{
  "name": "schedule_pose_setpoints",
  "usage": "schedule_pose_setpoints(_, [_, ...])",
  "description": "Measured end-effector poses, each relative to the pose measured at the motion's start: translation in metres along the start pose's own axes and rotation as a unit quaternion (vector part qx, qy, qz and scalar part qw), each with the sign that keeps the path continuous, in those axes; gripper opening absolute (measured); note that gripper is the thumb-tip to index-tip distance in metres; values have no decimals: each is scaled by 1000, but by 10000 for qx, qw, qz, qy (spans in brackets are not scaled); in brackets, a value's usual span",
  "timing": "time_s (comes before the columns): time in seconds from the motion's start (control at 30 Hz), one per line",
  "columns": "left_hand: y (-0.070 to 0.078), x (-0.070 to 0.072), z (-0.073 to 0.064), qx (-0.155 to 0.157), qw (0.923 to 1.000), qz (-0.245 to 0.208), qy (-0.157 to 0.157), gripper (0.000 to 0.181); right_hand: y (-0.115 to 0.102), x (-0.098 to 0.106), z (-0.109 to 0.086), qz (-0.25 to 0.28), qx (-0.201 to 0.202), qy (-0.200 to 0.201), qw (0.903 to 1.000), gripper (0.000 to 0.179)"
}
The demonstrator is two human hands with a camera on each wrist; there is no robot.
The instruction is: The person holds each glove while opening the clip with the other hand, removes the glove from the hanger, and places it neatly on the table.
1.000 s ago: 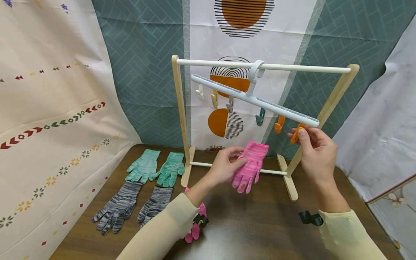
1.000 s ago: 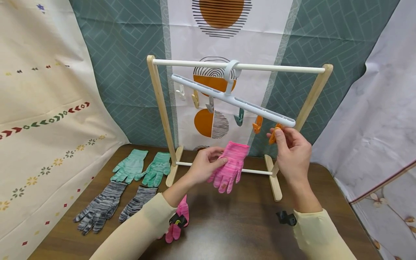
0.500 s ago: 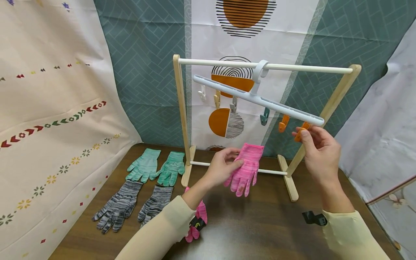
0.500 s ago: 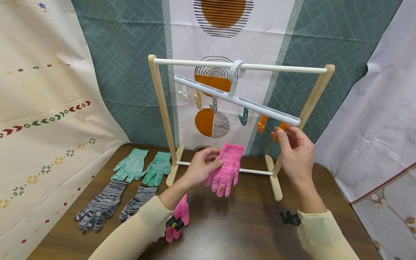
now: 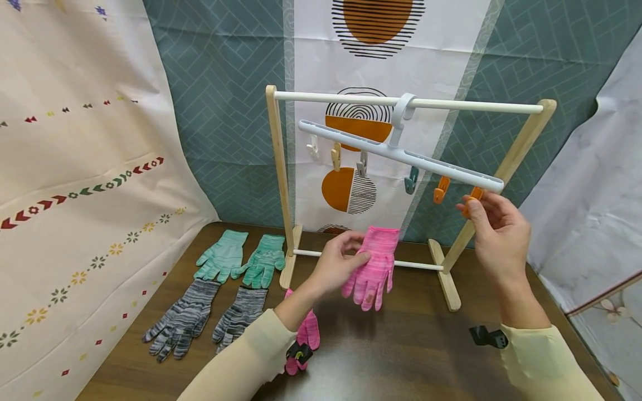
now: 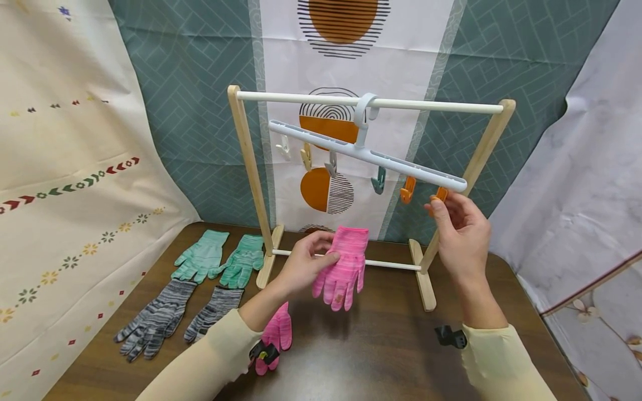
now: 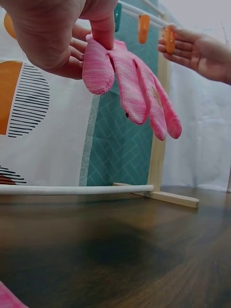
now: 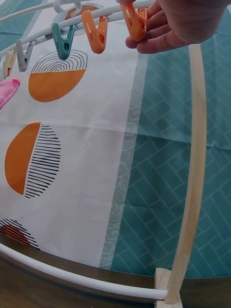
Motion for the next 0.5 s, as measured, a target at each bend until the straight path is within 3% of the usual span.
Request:
schedule_pose_setpoints(0.3, [-6, 4, -8, 282, 9995, -134, 23, 37, 1, 1, 2, 187, -4, 34, 9998, 28])
schedule_pose_setpoints(0.5, [-14, 6, -13, 501, 9987, 56, 101, 38, 1, 1, 2, 255, -33, 46, 9997, 26])
Point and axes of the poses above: each hand's wrist, its own z-axis towards the middle knuckle, its own x-axis out of the back of the hand, y = z × x, the point moved 2 cm from there along z, towards the middle knuckle, and after that the axes turned 14 degrees about x, right-handed, at the moved point
